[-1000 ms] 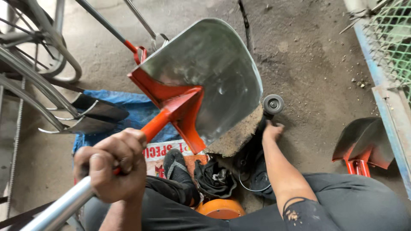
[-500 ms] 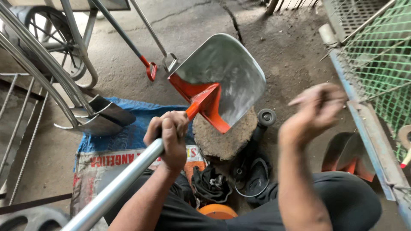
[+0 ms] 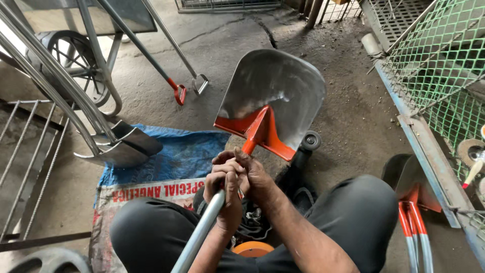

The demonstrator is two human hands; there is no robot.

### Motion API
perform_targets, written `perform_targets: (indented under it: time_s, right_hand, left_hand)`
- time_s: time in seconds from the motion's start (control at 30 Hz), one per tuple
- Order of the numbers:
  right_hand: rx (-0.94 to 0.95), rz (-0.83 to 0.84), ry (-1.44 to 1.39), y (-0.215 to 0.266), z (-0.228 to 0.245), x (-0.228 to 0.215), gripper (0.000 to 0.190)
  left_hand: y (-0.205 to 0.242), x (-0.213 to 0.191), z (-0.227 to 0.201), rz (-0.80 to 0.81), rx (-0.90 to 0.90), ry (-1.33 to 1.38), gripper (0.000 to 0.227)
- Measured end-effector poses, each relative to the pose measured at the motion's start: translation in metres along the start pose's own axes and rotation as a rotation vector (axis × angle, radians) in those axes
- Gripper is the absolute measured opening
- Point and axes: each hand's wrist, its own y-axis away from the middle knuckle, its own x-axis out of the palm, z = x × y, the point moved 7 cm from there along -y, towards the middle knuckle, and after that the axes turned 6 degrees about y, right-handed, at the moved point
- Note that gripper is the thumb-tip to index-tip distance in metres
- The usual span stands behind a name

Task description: The person uses an angle grinder to remove paint from the blade of a shovel, creating sparks. Then, the person applies a clear liquid to the cleaned blade with a brush from a small cup.

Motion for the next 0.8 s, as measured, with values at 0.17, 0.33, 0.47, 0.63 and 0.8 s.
perform_targets:
  time_s: [0.17,0.33,0.47,0.63,0.8]
  right_hand:
    - [0.067,-0.186,0.011,0.004,-0.021,-0.024,0.036]
    - [0.003,-0.22,-0.04,0.002,-0.023,-0.031,0.017]
    - [0.012,-0.256,0.022,0.0,-0.01,-0.029,0.013]
    - [0.035,-0.386,0.053,0.01,-0.014,-0.044,0.016]
    - [-0.046,-0.361,0.165,0.003,-0.013,-0.066,0.016]
  left_hand:
    - [0.043,-0.034,0.042,-0.371,-0.221,0.233,0.011]
    - [0.065,-0.05,0.074,-0.589,-0.412,0.53,0.012]
    - [0.065,-0.041,0.072,-0.586,-0.54,0.467,0.016]
    - [0.084,-0.03,0.068,-0.554,-1.042,0.546,0.039]
    - [0.083,-0.02,0.004,0.432,-1.021,-0.247,0.026]
